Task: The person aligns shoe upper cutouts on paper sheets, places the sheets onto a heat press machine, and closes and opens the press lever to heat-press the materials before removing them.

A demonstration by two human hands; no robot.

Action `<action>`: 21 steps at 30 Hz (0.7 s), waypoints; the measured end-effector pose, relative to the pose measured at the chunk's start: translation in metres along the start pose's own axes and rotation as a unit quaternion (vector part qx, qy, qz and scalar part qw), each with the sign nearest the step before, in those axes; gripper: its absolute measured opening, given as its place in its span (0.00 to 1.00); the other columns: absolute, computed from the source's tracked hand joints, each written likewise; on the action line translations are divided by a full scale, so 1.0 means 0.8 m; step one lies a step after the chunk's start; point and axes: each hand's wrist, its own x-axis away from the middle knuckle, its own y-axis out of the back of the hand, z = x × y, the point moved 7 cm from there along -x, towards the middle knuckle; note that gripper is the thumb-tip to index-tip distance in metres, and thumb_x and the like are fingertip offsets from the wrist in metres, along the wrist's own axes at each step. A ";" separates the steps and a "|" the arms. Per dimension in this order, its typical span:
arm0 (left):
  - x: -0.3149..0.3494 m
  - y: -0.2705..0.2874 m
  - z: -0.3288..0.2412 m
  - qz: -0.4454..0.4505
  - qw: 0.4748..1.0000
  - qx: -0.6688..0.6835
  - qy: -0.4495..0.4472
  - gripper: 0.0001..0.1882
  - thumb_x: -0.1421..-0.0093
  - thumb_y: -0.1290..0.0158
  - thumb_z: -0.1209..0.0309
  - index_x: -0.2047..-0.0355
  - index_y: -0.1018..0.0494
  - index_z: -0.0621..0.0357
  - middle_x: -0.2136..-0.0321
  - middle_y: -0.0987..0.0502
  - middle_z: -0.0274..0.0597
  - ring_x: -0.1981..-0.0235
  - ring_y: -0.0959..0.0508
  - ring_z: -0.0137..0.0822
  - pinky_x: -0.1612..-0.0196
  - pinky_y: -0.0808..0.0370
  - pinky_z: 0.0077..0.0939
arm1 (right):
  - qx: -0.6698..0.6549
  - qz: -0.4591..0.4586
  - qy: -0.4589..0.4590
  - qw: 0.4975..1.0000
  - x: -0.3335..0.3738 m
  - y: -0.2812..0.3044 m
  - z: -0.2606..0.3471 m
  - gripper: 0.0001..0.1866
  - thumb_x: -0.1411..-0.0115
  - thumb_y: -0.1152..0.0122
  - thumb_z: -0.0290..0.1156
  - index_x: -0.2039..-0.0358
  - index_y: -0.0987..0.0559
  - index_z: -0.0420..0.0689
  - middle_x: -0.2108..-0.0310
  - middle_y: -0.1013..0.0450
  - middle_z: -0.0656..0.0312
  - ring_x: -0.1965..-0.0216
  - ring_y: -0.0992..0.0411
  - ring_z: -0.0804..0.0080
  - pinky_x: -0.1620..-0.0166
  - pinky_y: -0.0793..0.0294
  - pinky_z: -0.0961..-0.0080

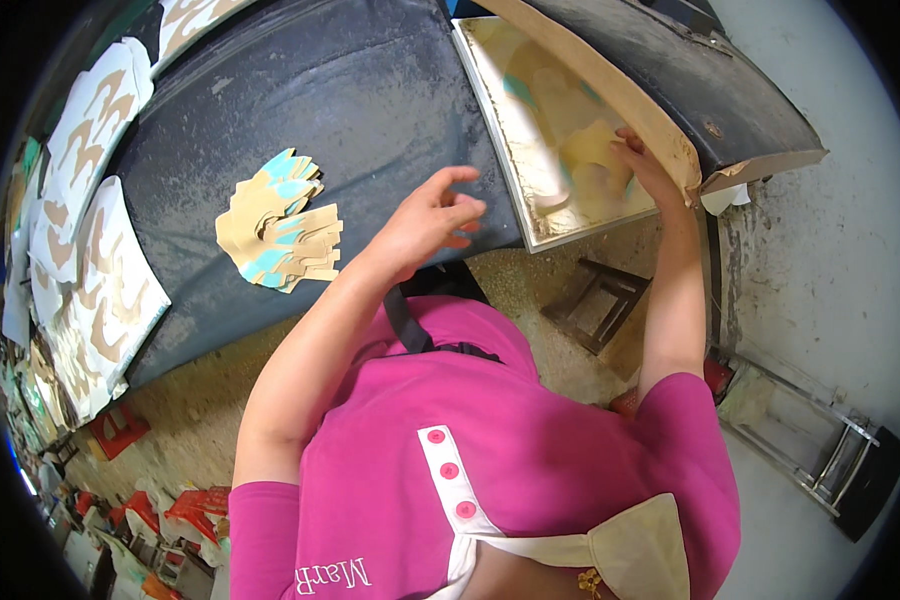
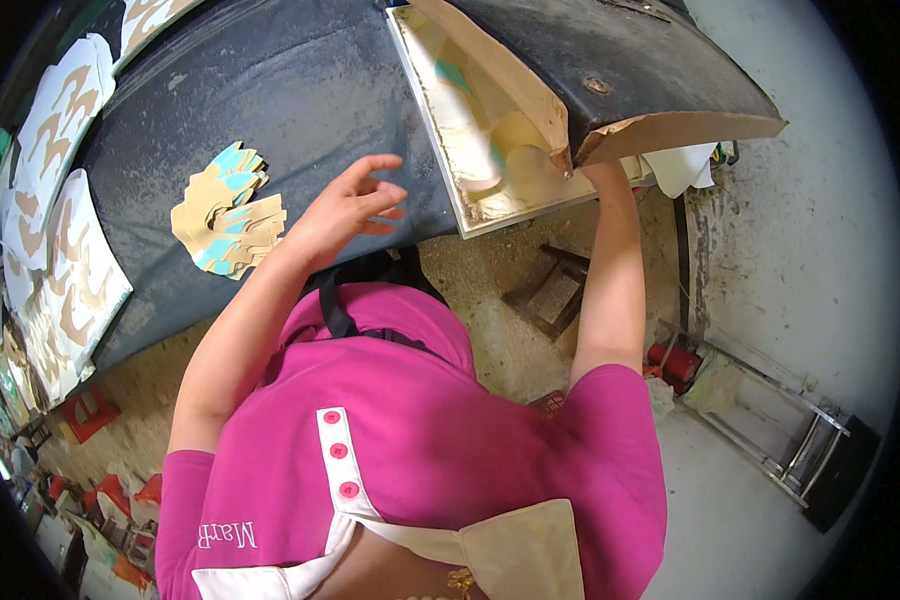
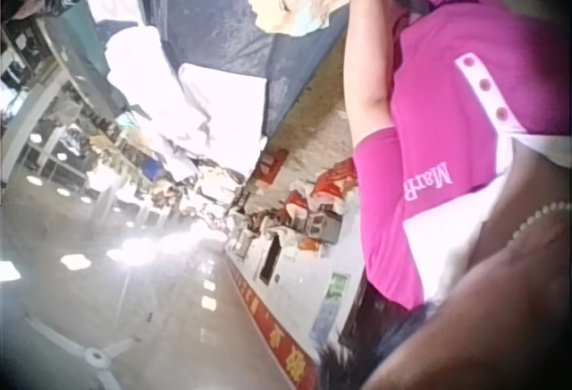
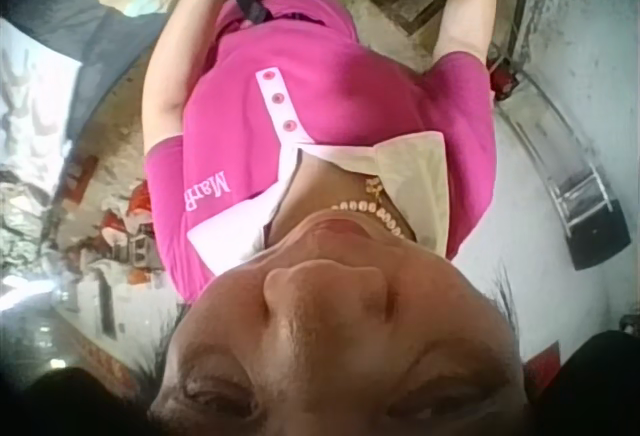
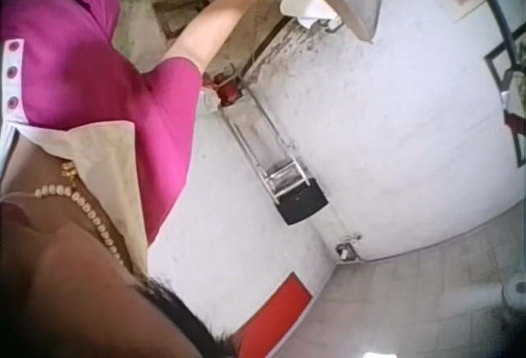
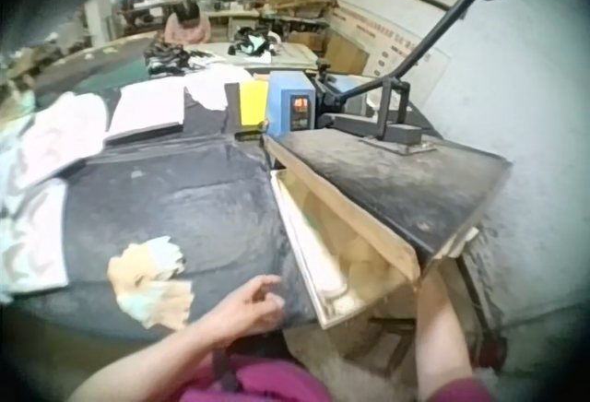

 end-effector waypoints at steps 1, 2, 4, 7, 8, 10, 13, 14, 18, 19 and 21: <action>0.000 0.006 0.010 0.002 1.000 0.003 0.002 0.26 0.36 0.48 0.65 0.39 0.40 0.55 0.57 0.26 0.39 0.55 0.24 0.35 0.53 0.26 0.32 | 0.100 -0.067 0.051 0.991 -0.012 0.015 -0.012 0.25 0.41 0.37 0.39 0.47 0.27 0.41 0.54 0.27 0.65 0.53 0.29 0.74 0.48 0.32 0.76; 0.005 0.020 0.021 -0.020 1.000 0.000 0.007 0.24 0.36 0.48 0.65 0.41 0.37 0.55 0.57 0.26 0.37 0.56 0.24 0.33 0.53 0.27 0.29 | 0.099 -0.053 0.060 0.992 -0.019 -0.010 0.023 0.25 0.41 0.37 0.39 0.47 0.27 0.41 0.54 0.27 0.65 0.53 0.29 0.74 0.48 0.32 0.76; 0.015 0.038 0.039 -0.049 0.999 0.002 0.012 0.22 0.36 0.48 0.65 0.43 0.35 0.54 0.58 0.26 0.35 0.56 0.24 0.30 0.54 0.27 0.25 | 0.291 -0.172 0.276 0.900 -0.009 -0.063 0.142 0.23 0.39 0.41 0.37 0.45 0.28 0.44 0.48 0.29 0.57 0.44 0.32 0.63 0.41 0.36 0.72; 0.028 0.054 0.049 -0.069 0.998 -0.001 0.015 0.18 0.36 0.48 0.65 0.46 0.31 0.54 0.59 0.25 0.34 0.57 0.25 0.27 0.54 0.29 0.21 | 0.249 -0.038 0.123 0.960 -0.034 -0.141 0.171 0.22 0.37 0.46 0.35 0.42 0.30 0.49 0.43 0.32 0.55 0.37 0.38 0.57 0.37 0.42 0.60; 0.035 0.060 0.051 -0.078 0.997 0.005 0.019 0.17 0.36 0.48 0.65 0.47 0.31 0.54 0.59 0.25 0.34 0.57 0.25 0.26 0.54 0.29 0.21 | 0.347 -0.037 0.223 0.910 -0.034 -0.165 0.193 0.22 0.35 0.50 0.35 0.41 0.32 0.48 0.41 0.34 0.56 0.36 0.40 0.57 0.35 0.44 0.61; 0.050 0.073 0.059 -0.093 0.995 0.016 0.022 0.17 0.35 0.48 0.66 0.48 0.30 0.54 0.58 0.25 0.33 0.57 0.25 0.26 0.54 0.29 0.20 | 0.438 -0.030 0.323 0.838 -0.041 -0.192 0.209 0.22 0.33 0.53 0.35 0.39 0.34 0.48 0.39 0.37 0.58 0.35 0.42 0.58 0.34 0.46 0.62; 0.078 0.103 0.077 -0.152 0.985 0.075 0.017 0.16 0.35 0.48 0.66 0.48 0.30 0.54 0.58 0.24 0.35 0.57 0.25 0.27 0.53 0.29 0.21 | 0.405 -0.066 0.318 0.854 -0.065 -0.203 0.210 0.23 0.35 0.49 0.35 0.40 0.34 0.50 0.38 0.37 0.62 0.34 0.43 0.62 0.39 0.51 0.35; 0.087 0.114 0.086 -0.175 0.979 0.099 0.016 0.16 0.35 0.48 0.66 0.48 0.30 0.54 0.58 0.24 0.35 0.57 0.24 0.28 0.52 0.28 0.22 | 0.405 -0.066 0.302 0.860 -0.070 -0.206 0.213 0.23 0.36 0.49 0.35 0.40 0.33 0.50 0.39 0.37 0.62 0.34 0.43 0.62 0.39 0.50 0.36; 0.119 0.136 0.117 -0.244 0.956 0.161 0.021 0.17 0.36 0.48 0.66 0.48 0.29 0.55 0.58 0.24 0.38 0.57 0.24 0.30 0.53 0.29 0.22 | 0.422 -0.071 0.274 0.861 -0.078 -0.214 0.224 0.23 0.36 0.48 0.35 0.40 0.33 0.51 0.39 0.37 0.61 0.36 0.41 0.62 0.39 0.48 0.39; 0.125 0.141 0.125 -0.261 0.949 0.172 0.031 0.17 0.36 0.48 0.66 0.48 0.29 0.55 0.58 0.24 0.38 0.57 0.24 0.30 0.52 0.29 0.23 | 0.423 -0.071 0.274 0.861 -0.078 -0.215 0.226 0.23 0.36 0.48 0.35 0.40 0.33 0.51 0.39 0.37 0.61 0.36 0.41 0.62 0.39 0.48 0.39; 0.130 0.144 0.135 -0.262 0.948 0.176 0.034 0.17 0.36 0.48 0.66 0.48 0.30 0.54 0.57 0.24 0.38 0.57 0.24 0.31 0.50 0.29 0.24 | 0.387 -0.063 0.289 0.873 -0.075 -0.212 0.227 0.23 0.37 0.48 0.35 0.40 0.33 0.49 0.39 0.36 0.60 0.37 0.40 0.62 0.39 0.46 0.43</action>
